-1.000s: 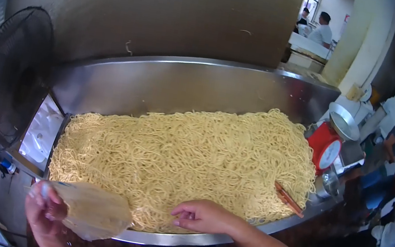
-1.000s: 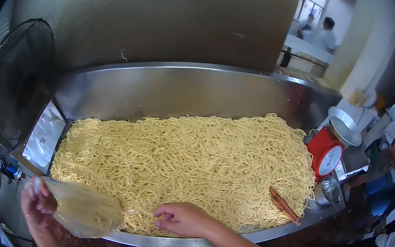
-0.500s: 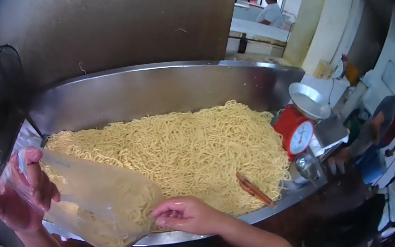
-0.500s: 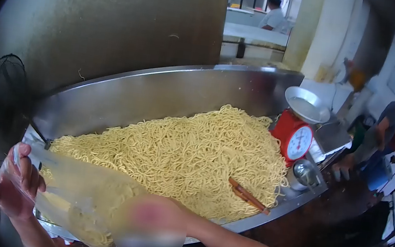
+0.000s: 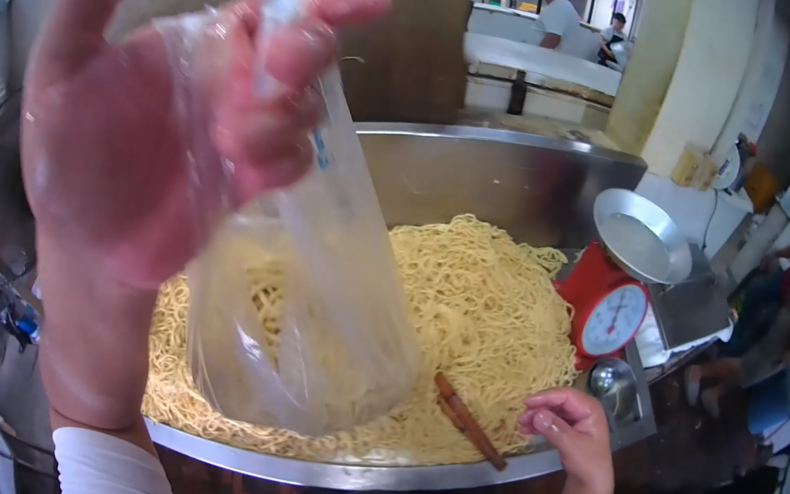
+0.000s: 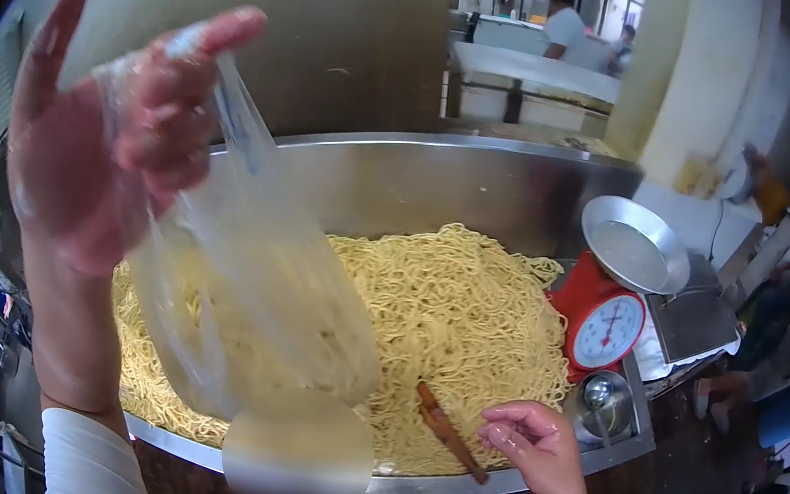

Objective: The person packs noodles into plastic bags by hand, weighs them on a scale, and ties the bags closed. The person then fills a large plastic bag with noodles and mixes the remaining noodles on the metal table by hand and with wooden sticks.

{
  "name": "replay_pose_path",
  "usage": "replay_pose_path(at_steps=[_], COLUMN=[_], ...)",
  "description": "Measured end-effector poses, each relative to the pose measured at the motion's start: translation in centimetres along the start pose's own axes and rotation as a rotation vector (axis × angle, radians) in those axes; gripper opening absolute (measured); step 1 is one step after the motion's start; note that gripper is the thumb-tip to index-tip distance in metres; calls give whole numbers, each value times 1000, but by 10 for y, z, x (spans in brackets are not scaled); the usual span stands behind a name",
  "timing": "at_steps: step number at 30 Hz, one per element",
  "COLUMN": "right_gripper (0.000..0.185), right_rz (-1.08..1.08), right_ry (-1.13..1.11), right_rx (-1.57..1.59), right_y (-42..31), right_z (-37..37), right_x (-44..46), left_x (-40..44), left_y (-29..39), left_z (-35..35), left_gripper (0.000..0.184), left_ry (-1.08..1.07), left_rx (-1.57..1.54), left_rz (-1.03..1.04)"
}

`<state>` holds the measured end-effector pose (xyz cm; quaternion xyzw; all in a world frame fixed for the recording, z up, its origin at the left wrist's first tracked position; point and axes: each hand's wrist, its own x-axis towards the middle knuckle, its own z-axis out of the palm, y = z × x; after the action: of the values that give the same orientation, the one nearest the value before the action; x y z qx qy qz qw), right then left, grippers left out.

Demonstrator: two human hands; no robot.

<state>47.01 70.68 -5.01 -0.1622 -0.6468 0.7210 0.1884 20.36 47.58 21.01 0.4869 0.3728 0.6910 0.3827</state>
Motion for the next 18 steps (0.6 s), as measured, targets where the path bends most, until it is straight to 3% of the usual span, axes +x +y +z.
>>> replay_pose_path(at_steps=[7, 9, 10, 11, 12, 14, 18], right_gripper=[17, 16, 16, 17, 17, 17, 17], right_rz=[28, -8, -11, -22, -30, -26, -8], right_ry=[117, 149, 144, 169, 195, 210, 289], right_rx=[71, 84, 93, 95, 98, 117, 161], right_y=[-13, -15, -16, -16, -16, -12, -3], right_z=[-136, -164, -175, -185, -194, -212, -242], right_x=[-3, -3, -4, -6, -8, -13, -19], left_x=[163, 221, 234, 269, 283, 316, 381], left_y=[-12, -33, -47, -48, -58, -88, -137], left_z=[70, 97, 129, 120, 132, 162, 172], left_gripper=[73, 73, 64, 64, 64, 65, 63], left_ry=[-25, 96, 226, 144, 145, 359, 251], left_rx=[197, 151, 79, 36, 43, 216, 208], left_rz=[-48, 54, 44, -47, -52, 47, 4])
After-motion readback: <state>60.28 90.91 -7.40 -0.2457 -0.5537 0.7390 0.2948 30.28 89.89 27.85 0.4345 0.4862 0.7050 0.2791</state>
